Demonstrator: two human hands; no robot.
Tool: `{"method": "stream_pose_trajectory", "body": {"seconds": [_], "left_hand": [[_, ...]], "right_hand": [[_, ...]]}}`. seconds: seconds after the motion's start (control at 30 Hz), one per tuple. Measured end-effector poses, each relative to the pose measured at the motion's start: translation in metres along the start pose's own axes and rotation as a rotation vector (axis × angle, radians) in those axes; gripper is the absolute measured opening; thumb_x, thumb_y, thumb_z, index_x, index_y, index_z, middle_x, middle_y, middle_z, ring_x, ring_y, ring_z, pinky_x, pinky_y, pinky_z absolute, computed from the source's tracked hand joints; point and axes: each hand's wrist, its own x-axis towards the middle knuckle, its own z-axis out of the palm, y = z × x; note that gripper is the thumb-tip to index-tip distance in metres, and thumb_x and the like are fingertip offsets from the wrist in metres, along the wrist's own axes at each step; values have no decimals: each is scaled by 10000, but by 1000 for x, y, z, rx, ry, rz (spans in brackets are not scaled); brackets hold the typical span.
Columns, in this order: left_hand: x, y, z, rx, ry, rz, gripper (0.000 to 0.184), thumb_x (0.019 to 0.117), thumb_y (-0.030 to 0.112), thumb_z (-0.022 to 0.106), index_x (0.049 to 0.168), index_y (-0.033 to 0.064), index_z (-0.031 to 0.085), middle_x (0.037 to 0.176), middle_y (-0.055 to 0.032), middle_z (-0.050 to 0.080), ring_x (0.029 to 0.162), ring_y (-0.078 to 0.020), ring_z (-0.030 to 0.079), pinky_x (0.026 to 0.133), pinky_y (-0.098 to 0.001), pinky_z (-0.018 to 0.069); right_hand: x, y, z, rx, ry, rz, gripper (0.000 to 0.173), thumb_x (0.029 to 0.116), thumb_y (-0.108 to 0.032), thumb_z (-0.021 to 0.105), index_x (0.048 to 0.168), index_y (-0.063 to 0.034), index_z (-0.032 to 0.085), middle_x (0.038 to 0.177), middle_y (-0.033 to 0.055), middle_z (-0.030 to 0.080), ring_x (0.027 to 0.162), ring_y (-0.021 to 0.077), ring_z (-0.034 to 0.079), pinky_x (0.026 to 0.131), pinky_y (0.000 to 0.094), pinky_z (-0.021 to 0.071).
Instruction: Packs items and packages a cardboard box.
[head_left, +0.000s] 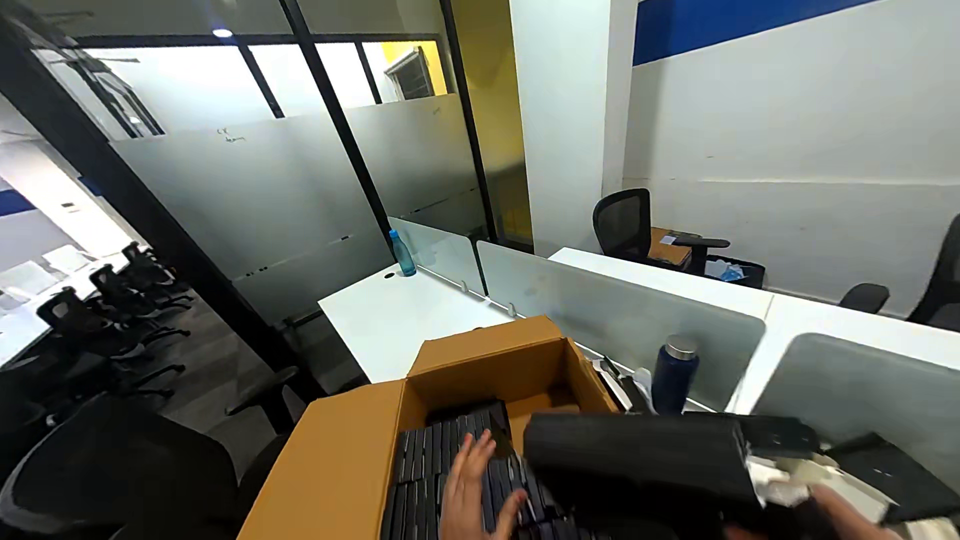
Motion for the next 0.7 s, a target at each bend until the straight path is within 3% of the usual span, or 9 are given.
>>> {"method": "stream_pose_trajectory", "body": {"seconds": [0.07, 0.17, 0.2, 0.27, 0.37, 0.47, 0.53, 0.6, 0.7], "left_hand": [[29, -61, 22, 24, -130, -199, 559, 942, 274, 674, 1354, -94, 588, 1442, -268, 560, 1398, -509, 448, 1159, -622, 348], [58, -125, 54, 48, -392, -452, 671, 960, 277, 693, 1497, -50, 457, 1568, -239, 433, 1494, -468, 319, 1237, -576, 230], [57, -136, 64, 67, -445, -508, 664, 973, 290, 678, 1506, -36, 452, 1568, -234, 435, 1499, -440, 327, 1253, -546, 212], [47, -144, 79, 144, -452, -506, 552, 982, 273, 648, 1408, -66, 561, 1459, -274, 540, 1436, -448, 426, 1246, -550, 223], [33, -146, 96, 152, -273, -385, 449, 930, 248, 677, 1216, -98, 690, 1256, -314, 659, 1262, -511, 577, 1148, -620, 364], [34, -146, 97, 99, -322, -443, 444, 948, 267, 670, 1236, -70, 690, 1279, -290, 654, 1291, -486, 562, 1182, -602, 326], [34, -145, 97, 110, -316, -440, 444, 950, 279, 664, 1241, -56, 693, 1263, -270, 669, 1272, -469, 583, 1175, -589, 342], [33, -144, 97, 121, -307, -426, 439, 940, 276, 669, 1232, -50, 700, 1241, -261, 682, 1247, -462, 602, 1161, -586, 360], [32, -142, 101, 139, -284, -397, 430, 929, 278, 676, 1219, -39, 710, 1214, -243, 697, 1217, -442, 626, 1145, -575, 388]], "right_hand": [[54, 18, 38, -157, 75, -102, 391, 849, -211, 774, 1081, 85, 666, 929, 143, 750, 853, 103, 721, 792, 286, 597], [130, 52, 123, -420, 119, -395, 280, 800, -212, 655, 973, -20, 763, 836, 138, 757, 673, 292, 736, 529, 466, 580], [148, 58, 151, -436, 88, -439, 262, 768, -178, 654, 957, -38, 768, 820, 139, 752, 655, 319, 733, 493, 493, 563], [176, 65, 199, -367, -41, -407, 279, 746, -156, 721, 1002, -53, 768, 823, 135, 751, 686, 327, 744, 527, 523, 582], [206, 91, 269, -49, -285, -107, 371, 859, -251, 775, 1125, 1, 718, 904, 164, 758, 839, 329, 757, 731, 560, 603], [203, 137, 344, 248, -451, 355, 572, 855, -263, 806, 1289, 56, 615, 1159, 210, 708, 1104, 270, 688, 1017, 443, 527], [186, 162, 383, 317, -488, 730, 599, 862, -156, 816, 1358, 66, 564, 1267, 237, 663, 1187, 272, 652, 1068, 407, 494], [165, 178, 406, 301, -498, 1129, 558, 907, -156, 792, 1371, 45, 556, 1293, 232, 642, 1187, 288, 637, 1045, 438, 494], [151, 199, 423, 171, -573, 1339, 618, 915, -276, 786, 1354, 82, 539, 1291, 248, 618, 1179, 313, 606, 1023, 468, 470]]}}
